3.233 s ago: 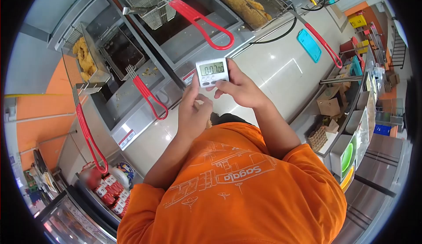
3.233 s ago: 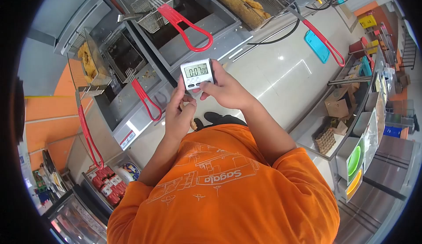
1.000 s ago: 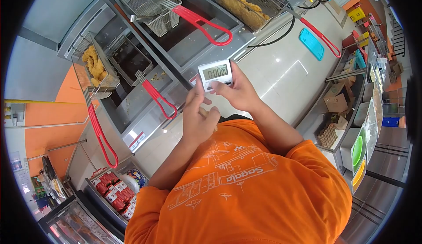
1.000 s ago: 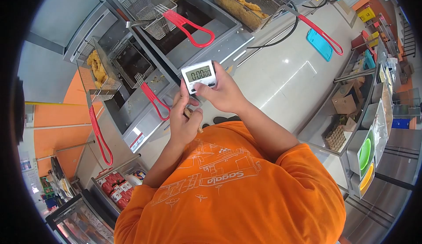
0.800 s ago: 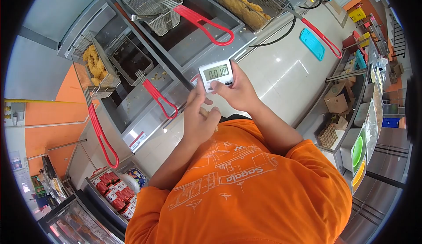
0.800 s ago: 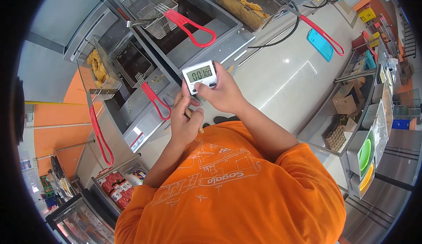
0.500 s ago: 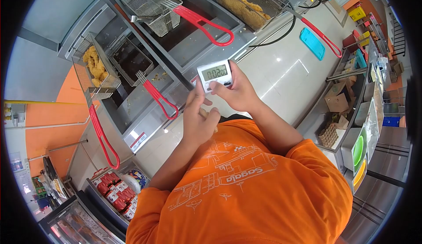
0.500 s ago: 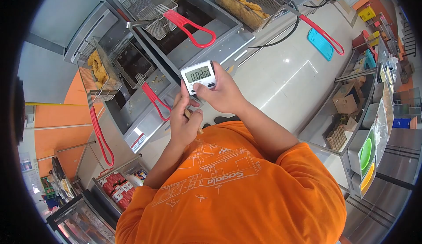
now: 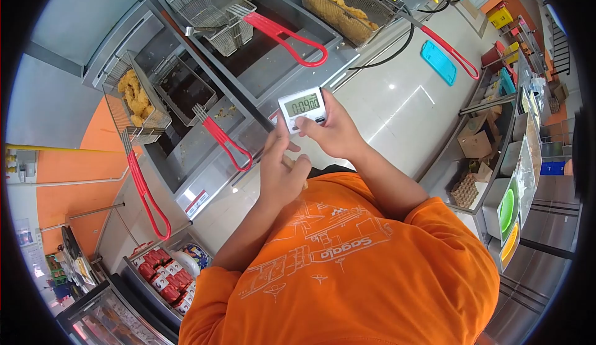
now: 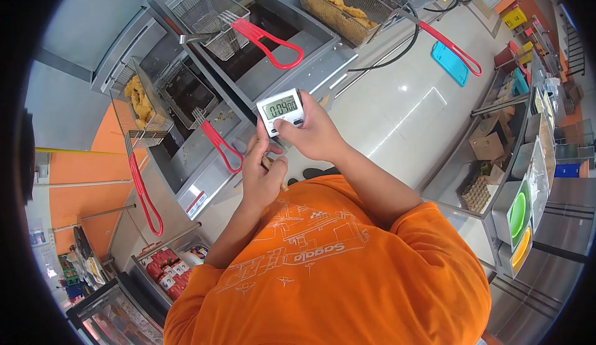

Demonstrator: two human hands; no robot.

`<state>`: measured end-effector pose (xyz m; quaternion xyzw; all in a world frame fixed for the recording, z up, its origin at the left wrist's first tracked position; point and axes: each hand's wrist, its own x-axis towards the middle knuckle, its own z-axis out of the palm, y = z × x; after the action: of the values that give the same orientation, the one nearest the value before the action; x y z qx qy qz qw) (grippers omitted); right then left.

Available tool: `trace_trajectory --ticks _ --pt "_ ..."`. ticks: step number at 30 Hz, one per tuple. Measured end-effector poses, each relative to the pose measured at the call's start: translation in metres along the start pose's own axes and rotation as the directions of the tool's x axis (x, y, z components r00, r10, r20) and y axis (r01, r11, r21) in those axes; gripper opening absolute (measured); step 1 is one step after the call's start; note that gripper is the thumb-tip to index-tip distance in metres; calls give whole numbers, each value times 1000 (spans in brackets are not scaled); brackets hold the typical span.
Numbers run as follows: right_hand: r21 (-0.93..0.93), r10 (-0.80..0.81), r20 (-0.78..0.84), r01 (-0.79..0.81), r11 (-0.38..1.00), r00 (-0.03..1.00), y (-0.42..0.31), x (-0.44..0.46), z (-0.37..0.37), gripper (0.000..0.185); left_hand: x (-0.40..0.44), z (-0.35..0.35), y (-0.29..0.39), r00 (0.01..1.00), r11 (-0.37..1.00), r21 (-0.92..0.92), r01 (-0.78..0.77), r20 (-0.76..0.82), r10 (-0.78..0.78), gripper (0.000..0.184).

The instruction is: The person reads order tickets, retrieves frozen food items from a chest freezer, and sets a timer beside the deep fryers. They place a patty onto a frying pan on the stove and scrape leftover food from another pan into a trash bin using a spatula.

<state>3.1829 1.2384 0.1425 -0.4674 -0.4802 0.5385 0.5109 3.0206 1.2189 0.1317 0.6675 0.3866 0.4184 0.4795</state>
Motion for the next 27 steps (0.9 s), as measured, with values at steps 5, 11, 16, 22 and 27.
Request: trace_trajectory --ticks 5,11,16,22,27 --pt "116 98 126 -113 987 987 7 4 -11 38 3 0 -16 997 998 -56 5 -72 -9 78" --pt "42 226 239 -243 969 944 40 25 -19 42 6 11 -58 980 994 -33 103 -165 -107 72" --pt "-63 402 228 -399 915 887 99 65 -31 43 23 26 -115 876 844 -338 416 -98 -471 58" --pt "-696 -26 -73 -33 717 997 169 85 -15 50 49 44 -141 790 735 -469 489 -117 -601 37" --pt "-611 -250 -84 149 778 964 114 62 -47 49 54 56 -139 713 770 -363 525 -307 -631 54"
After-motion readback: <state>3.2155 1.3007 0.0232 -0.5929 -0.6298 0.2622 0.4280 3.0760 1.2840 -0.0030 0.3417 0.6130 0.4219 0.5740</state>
